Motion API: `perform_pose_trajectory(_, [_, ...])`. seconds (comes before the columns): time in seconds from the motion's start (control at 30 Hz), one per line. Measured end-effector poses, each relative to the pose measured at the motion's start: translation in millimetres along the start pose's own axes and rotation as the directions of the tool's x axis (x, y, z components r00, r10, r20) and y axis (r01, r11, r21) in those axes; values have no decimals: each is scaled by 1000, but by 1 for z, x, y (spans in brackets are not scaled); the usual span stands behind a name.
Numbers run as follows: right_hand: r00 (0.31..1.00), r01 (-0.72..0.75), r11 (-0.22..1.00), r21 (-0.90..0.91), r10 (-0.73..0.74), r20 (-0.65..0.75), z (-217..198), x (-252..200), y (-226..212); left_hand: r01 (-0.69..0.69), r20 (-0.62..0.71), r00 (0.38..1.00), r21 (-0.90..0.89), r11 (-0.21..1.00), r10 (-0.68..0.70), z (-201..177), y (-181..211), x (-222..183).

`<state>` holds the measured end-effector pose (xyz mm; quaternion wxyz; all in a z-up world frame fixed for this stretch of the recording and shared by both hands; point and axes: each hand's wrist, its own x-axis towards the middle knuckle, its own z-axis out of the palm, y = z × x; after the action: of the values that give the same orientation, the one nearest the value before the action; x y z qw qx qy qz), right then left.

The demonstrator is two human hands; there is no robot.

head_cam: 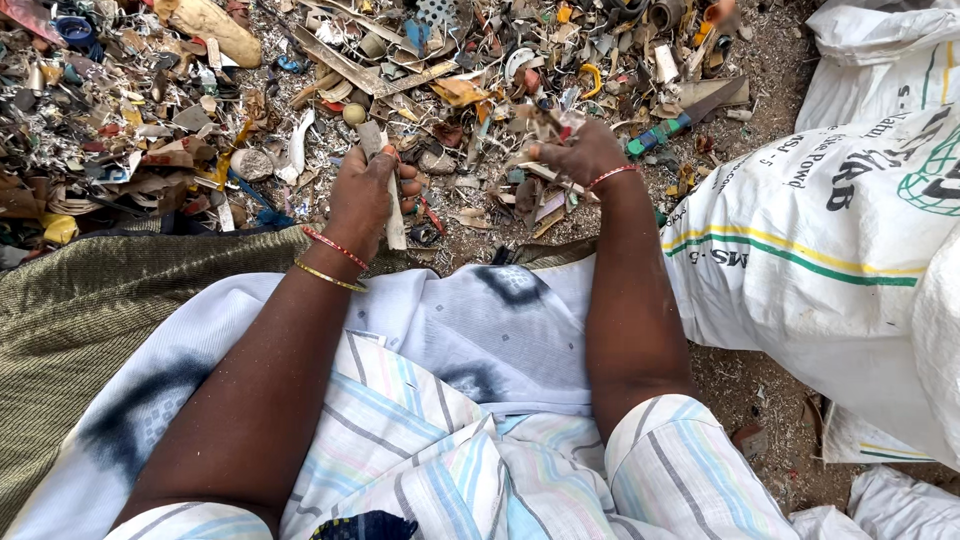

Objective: The person sits on the ground and sorts through a pile of mixed waste by hand, picking out specific items like wooden sticks and pieces of plastic and placing them into a large white bag.

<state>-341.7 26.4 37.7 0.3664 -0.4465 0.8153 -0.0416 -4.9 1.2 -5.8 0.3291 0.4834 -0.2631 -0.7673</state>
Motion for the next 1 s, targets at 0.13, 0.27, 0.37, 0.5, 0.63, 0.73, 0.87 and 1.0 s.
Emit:
perform_pose_trajectory(0.13, [981, 5, 959, 282, 50, -187, -23, 21, 39, 28, -12, 1000, 26, 999, -27, 2, 1, -1])
perform_pose_trajectory(0.27, [966, 36, 998, -42, -45, -255, 2, 62, 65, 52, -15, 999, 26, 998, -51, 1, -1, -4])
perform_pose_trajectory(0.37, [980, -17, 990, -143, -11, -199, 30, 86, 62, 69, -32, 997, 48, 996, -67, 5, 4, -6])
perform_pose_trajectory(0.5, [983, -20, 976, -217, -19, -180, 61, 101, 46, 64, -31, 998, 67, 996, -62, 6, 11, -4])
perform_pose_trajectory(0.63, [986, 1, 966, -259, -44, -161, 57, 100, 47, 73, -56, 996, 62, 995, -69, -2, 0, -2])
perform_pose_trajectory(0.73, [980, -99, 981, -165, 68, -185, 25, 85, 43, 74, -54, 996, 66, 995, -70, -1, -1, 1])
perform_pose_trajectory(0.87, [980, -71, 993, 90, 86, -178, -5, 48, 19, 57, -39, 998, 55, 997, -55, 2, -1, -1])
perform_pose_trajectory(1.0, [966, 153, 988, 33, -143, -215, 21, 31, -33, 46, -44, 998, 50, 998, -44, 0, -2, -2])
